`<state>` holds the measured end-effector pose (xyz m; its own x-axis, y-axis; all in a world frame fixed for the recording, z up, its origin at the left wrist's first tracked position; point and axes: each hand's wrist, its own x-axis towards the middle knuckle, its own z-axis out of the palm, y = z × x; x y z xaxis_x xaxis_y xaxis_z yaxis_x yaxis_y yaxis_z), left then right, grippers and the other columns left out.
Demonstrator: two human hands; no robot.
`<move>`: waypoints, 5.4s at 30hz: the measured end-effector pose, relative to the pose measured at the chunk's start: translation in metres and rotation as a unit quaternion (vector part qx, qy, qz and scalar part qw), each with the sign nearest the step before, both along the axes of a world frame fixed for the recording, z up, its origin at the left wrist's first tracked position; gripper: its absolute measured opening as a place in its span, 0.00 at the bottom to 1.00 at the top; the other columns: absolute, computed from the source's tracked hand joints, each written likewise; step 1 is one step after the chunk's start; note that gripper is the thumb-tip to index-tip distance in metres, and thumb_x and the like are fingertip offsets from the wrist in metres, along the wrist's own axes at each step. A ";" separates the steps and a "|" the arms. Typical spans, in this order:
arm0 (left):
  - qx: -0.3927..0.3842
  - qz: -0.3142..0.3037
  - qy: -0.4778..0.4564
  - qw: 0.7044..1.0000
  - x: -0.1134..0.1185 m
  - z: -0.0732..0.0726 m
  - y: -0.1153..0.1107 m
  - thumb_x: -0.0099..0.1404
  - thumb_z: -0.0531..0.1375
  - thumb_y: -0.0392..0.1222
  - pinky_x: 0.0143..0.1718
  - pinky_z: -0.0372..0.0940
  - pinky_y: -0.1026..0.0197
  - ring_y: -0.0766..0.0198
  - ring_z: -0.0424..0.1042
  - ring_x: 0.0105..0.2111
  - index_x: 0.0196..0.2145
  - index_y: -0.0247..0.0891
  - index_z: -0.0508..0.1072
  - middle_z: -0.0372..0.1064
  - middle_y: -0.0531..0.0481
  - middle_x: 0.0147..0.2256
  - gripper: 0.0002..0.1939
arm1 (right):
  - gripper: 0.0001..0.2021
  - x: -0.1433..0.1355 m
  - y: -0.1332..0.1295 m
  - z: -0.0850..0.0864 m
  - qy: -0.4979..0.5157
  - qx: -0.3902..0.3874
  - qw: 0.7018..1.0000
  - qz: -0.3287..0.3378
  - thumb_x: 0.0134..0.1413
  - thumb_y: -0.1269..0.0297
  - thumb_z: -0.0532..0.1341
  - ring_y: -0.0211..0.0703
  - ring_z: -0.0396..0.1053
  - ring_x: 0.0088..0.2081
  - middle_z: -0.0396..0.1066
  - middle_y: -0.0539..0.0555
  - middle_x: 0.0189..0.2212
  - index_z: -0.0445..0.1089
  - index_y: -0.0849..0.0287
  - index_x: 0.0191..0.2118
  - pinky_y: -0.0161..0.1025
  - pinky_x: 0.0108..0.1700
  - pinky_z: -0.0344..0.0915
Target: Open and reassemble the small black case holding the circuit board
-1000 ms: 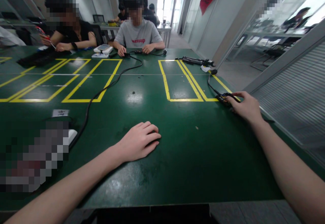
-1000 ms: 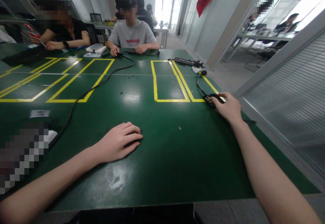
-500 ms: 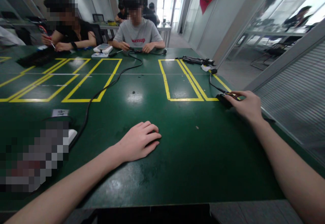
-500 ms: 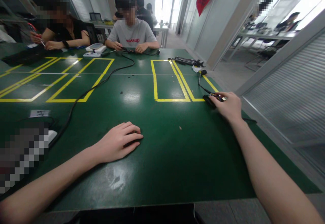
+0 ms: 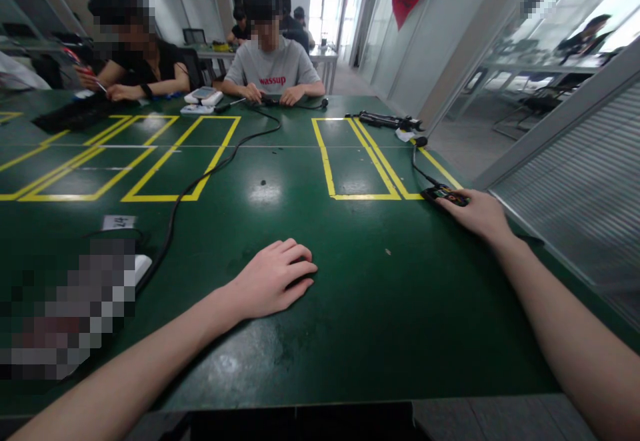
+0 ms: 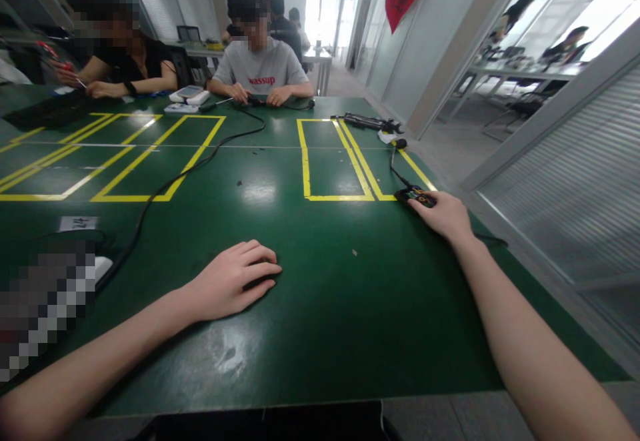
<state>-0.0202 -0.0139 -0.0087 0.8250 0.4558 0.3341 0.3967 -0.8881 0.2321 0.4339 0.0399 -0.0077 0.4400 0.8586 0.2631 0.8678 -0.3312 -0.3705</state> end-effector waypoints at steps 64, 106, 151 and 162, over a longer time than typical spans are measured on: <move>0.019 0.066 -0.035 0.997 -0.002 0.003 0.006 0.76 0.55 0.40 0.50 0.75 0.50 0.53 0.74 0.50 0.50 0.35 0.76 0.76 0.40 0.48 0.13 | 0.12 -0.215 -0.066 -0.014 0.107 0.071 0.840 0.528 0.59 0.67 0.65 0.47 0.78 0.43 0.76 0.58 0.45 0.75 0.57 0.49 0.43 0.45 0.75; -0.163 0.001 -0.062 0.985 -0.017 0.013 0.003 0.72 0.60 0.39 0.30 0.65 0.66 0.67 0.73 0.28 0.40 0.36 0.79 0.74 0.50 0.31 0.07 | 0.06 -0.181 -0.060 0.001 -0.004 0.090 0.761 0.643 0.61 0.68 0.57 0.34 0.65 0.22 0.74 0.48 0.25 0.72 0.59 0.37 0.33 0.26 0.55; -0.183 0.033 -0.040 0.982 -0.012 0.018 0.006 0.72 0.55 0.38 0.30 0.60 0.66 0.67 0.67 0.29 0.28 0.37 0.69 0.67 0.51 0.31 0.13 | 0.16 -0.201 -0.061 0.013 -0.118 -0.076 0.821 0.554 0.67 0.66 0.55 0.37 0.62 0.24 0.72 0.52 0.23 0.68 0.59 0.26 0.38 0.29 0.43; -0.166 0.080 -0.055 0.981 -0.011 0.013 0.011 0.69 0.57 0.36 0.32 0.62 0.65 0.65 0.69 0.31 0.27 0.37 0.70 0.69 0.50 0.32 0.11 | 0.16 -0.201 -0.050 -0.002 -0.060 -0.044 0.859 0.507 0.63 0.63 0.58 0.37 0.60 0.24 0.67 0.49 0.21 0.64 0.58 0.23 0.36 0.30 0.48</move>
<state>-0.0312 -0.0026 0.0040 0.7021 0.6745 0.2283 0.4810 -0.6856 0.5465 0.2328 -0.0100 -0.0093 -0.5716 0.8028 0.1698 0.7561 0.5956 -0.2713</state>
